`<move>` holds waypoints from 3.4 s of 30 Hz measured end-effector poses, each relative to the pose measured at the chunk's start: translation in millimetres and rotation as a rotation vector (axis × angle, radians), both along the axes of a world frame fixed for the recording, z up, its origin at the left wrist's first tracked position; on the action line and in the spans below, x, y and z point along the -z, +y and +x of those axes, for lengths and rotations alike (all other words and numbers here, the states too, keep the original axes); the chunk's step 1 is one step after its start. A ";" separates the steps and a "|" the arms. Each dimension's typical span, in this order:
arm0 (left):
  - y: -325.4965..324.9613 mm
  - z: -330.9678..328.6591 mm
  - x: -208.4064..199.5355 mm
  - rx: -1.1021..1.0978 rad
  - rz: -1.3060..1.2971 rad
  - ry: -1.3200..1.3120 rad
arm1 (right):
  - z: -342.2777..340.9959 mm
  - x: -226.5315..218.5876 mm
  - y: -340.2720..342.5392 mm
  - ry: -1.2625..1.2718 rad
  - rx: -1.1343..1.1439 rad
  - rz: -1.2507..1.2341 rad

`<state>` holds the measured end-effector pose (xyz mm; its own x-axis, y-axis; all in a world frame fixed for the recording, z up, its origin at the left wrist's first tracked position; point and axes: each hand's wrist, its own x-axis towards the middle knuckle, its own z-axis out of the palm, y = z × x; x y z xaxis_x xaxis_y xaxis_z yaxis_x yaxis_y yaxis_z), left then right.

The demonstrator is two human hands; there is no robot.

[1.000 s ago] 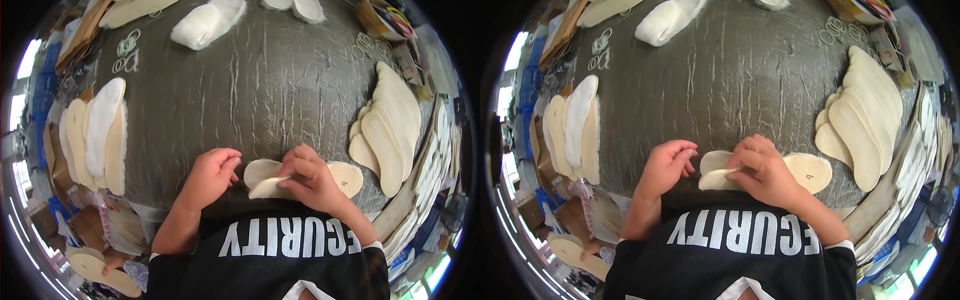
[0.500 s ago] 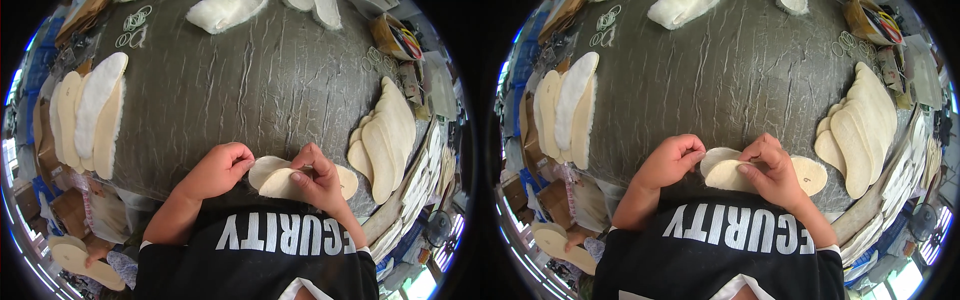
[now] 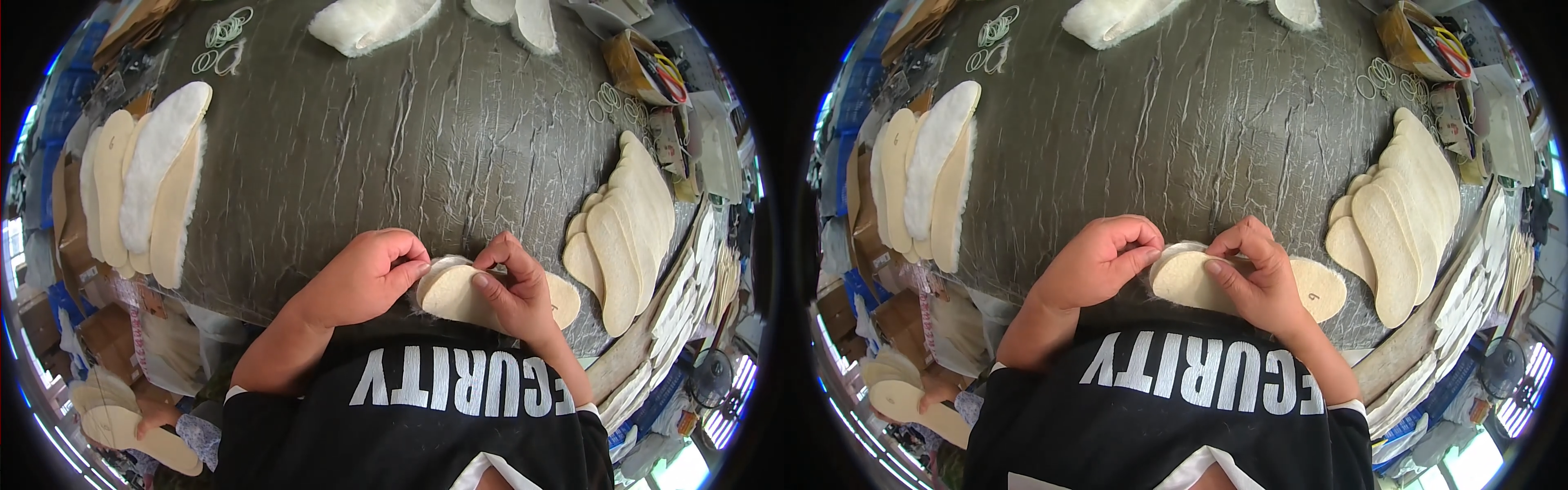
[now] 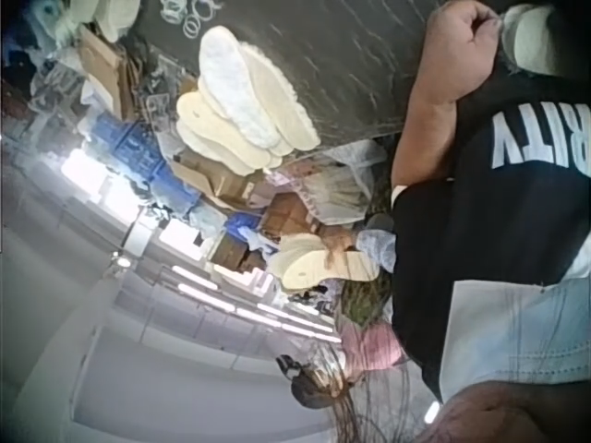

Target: Assembling shoe insoles by layering foam padding onto a base material and aligning the edges.

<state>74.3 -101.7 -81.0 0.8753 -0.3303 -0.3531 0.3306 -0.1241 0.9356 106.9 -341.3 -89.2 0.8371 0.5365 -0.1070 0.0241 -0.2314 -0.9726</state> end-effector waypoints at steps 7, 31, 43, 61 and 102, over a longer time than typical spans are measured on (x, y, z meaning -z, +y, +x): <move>-1.5 1.9 -5.5 0.009 0.007 0.033 | 0.6 -2.0 1.5 -0.005 0.011 -0.015; -11.5 5.6 -23.0 -0.050 0.225 -0.105 | 7.0 0.1 13.4 -0.056 0.060 -0.102; -10.0 0.5 14.9 -0.254 0.183 0.028 | 5.9 2.9 8.2 -0.463 -0.035 -0.368; -49.3 -5.9 27.4 0.519 0.953 -0.781 | -16.5 21.7 -20.0 -0.663 -0.233 -0.696; -7.3 51.2 -41.5 0.417 0.859 -0.892 | -192.9 -15.8 -282.8 0.016 1.544 0.221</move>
